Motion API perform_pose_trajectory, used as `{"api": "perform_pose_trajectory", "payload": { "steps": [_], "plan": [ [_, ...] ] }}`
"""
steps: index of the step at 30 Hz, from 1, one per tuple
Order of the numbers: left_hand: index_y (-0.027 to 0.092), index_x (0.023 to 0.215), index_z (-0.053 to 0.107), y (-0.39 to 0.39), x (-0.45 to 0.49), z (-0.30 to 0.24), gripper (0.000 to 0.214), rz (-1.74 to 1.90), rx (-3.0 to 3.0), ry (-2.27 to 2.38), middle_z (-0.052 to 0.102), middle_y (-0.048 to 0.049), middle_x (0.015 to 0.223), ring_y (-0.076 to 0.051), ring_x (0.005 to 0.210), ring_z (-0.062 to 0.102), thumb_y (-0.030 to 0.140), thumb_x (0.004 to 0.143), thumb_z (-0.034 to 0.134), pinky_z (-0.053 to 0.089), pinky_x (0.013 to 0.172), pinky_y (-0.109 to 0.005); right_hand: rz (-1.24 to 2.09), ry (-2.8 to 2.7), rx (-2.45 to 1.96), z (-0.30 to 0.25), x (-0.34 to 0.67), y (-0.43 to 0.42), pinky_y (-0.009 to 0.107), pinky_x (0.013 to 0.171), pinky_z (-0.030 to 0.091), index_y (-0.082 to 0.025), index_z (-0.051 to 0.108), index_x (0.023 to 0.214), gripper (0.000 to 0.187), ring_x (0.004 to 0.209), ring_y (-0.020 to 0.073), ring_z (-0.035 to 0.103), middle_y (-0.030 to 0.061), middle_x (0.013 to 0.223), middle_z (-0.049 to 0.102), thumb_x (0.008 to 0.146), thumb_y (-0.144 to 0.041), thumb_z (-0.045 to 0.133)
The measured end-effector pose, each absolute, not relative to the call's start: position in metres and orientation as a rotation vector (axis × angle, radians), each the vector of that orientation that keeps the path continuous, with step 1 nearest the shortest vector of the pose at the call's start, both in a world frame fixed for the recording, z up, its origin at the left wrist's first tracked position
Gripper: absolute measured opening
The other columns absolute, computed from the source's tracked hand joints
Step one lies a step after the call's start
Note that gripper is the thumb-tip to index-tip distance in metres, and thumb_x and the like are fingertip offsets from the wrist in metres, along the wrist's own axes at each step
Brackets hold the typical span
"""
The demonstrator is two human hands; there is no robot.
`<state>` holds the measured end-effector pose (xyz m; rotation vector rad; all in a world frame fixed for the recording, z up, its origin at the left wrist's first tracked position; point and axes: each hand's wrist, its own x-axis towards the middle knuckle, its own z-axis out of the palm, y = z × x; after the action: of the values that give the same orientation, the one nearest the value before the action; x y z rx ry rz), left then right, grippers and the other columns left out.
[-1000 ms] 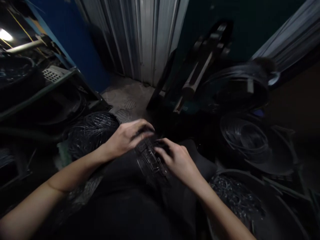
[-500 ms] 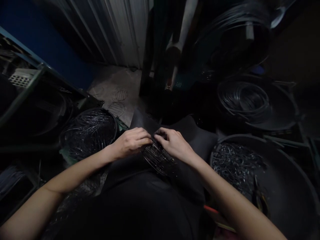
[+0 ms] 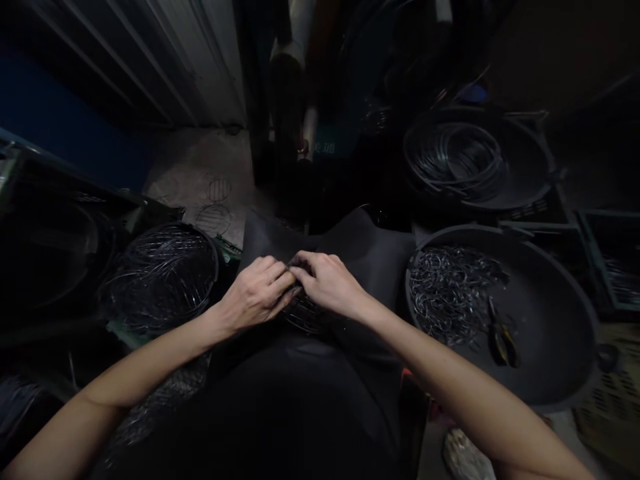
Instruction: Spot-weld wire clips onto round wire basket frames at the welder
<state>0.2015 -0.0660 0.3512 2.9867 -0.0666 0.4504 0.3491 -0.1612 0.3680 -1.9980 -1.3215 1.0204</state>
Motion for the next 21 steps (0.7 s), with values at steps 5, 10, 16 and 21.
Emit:
{"api": "perform_pose_trajectory", "payload": {
  "steps": [5, 10, 16, 21],
  "plan": [
    [0.012, 0.098, 0.056, -0.078, 0.194, 0.346, 0.016, 0.577, 2.908, 0.009, 0.061, -0.0112, 0.097, -0.019, 0.088, 0.056, 0.020, 0.090, 0.044, 0.047, 0.076, -0.033, 0.946, -1.285, -2.072, 0.362, 0.352, -0.167, 0.026, 0.078, 0.043, -0.021, 0.065, 0.094, 0.018, 0.088, 0.0160, 0.064, 0.0020, 0.094, 0.071, 0.089, -0.023, 0.047],
    [0.012, 0.093, 0.057, -0.083, 0.193, 0.346, 0.013, 0.570, 2.911, 0.027, 0.062, -0.0093, 0.088, -0.018, 0.081, 0.056, 0.018, 0.089, 0.046, 0.046, 0.071, -0.031, 0.952, -1.300, -2.064, 0.359, 0.344, -0.172, 0.027, 0.076, 0.044, -0.021, 0.064, 0.094, 0.018, 0.084, 0.0158, 0.065, 0.0022, 0.092, 0.071, 0.089, -0.024, 0.047],
    [0.013, 0.084, 0.057, -0.096, 0.187, 0.348, 0.011, 0.521, 2.929, 0.032, 0.059, -0.0053, 0.075, -0.017, 0.071, 0.052, 0.022, 0.087, 0.050, 0.041, 0.065, -0.031, 1.012, -1.292, -2.025, 0.364, 0.331, -0.188, 0.028, 0.075, 0.046, -0.021, 0.064, 0.096, 0.020, 0.079, 0.0153, 0.066, 0.0012, 0.088, 0.071, 0.090, -0.025, 0.045],
    [0.014, 0.081, 0.056, -0.121, 0.175, 0.348, 0.010, 0.588, 2.901, 0.063, 0.059, -0.0048, 0.074, -0.017, 0.071, 0.053, 0.019, 0.085, 0.050, 0.039, 0.066, -0.030, 0.912, -1.344, -2.037, 0.359, 0.308, -0.216, 0.027, 0.073, 0.050, -0.020, 0.064, 0.097, 0.022, 0.078, 0.0160, 0.067, 0.0028, 0.087, 0.072, 0.090, -0.025, 0.043]
  ]
}}
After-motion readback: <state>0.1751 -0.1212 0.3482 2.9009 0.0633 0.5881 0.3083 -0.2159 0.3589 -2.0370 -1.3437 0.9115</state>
